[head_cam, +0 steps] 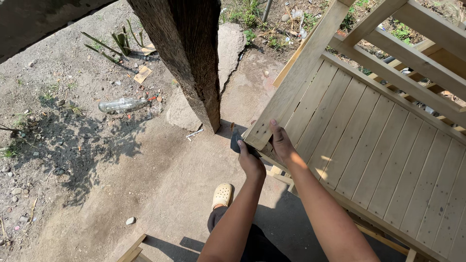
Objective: The person sands the surface of a wooden bench using a sanding block. They move the block back and forth across the slats and along the side rails, smoothing the wood. The person wears white clogs and black shorts while working outdoors.
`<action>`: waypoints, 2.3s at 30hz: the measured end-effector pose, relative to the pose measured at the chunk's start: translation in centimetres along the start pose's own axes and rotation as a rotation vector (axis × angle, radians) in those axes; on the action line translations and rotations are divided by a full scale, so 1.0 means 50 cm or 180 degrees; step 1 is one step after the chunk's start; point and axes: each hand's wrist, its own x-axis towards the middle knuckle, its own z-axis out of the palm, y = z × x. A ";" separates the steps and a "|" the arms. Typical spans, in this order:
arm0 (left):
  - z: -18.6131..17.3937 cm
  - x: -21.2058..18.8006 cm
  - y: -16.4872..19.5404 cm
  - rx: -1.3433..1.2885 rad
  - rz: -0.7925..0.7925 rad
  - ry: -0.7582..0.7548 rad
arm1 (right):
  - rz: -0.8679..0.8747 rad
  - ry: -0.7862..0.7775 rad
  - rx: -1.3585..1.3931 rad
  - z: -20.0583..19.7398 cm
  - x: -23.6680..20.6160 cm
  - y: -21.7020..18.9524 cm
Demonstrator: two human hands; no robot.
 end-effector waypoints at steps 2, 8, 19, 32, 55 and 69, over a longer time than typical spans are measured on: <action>-0.005 0.035 0.018 0.0065 -0.0071 0.0119 | -0.0027 0.0101 -0.0035 0.002 -0.004 0.001; 0.010 0.032 0.032 -0.0006 -0.0358 0.0262 | -0.0048 -0.0006 0.0131 -0.005 -0.006 0.010; 0.006 0.053 0.016 0.0054 -0.0246 0.0488 | 0.0009 -0.0489 -0.0428 -0.043 0.028 -0.005; 0.061 -0.019 -0.027 -0.0427 0.0493 0.0803 | 0.0627 -0.1358 0.0029 -0.040 0.080 -0.032; 0.086 -0.051 -0.051 0.0159 0.0797 0.0947 | 0.0514 -0.1261 0.0296 -0.004 0.102 -0.023; 0.066 -0.053 -0.083 0.0427 0.0845 0.1012 | 0.0525 -0.1062 0.0198 -0.013 0.111 -0.028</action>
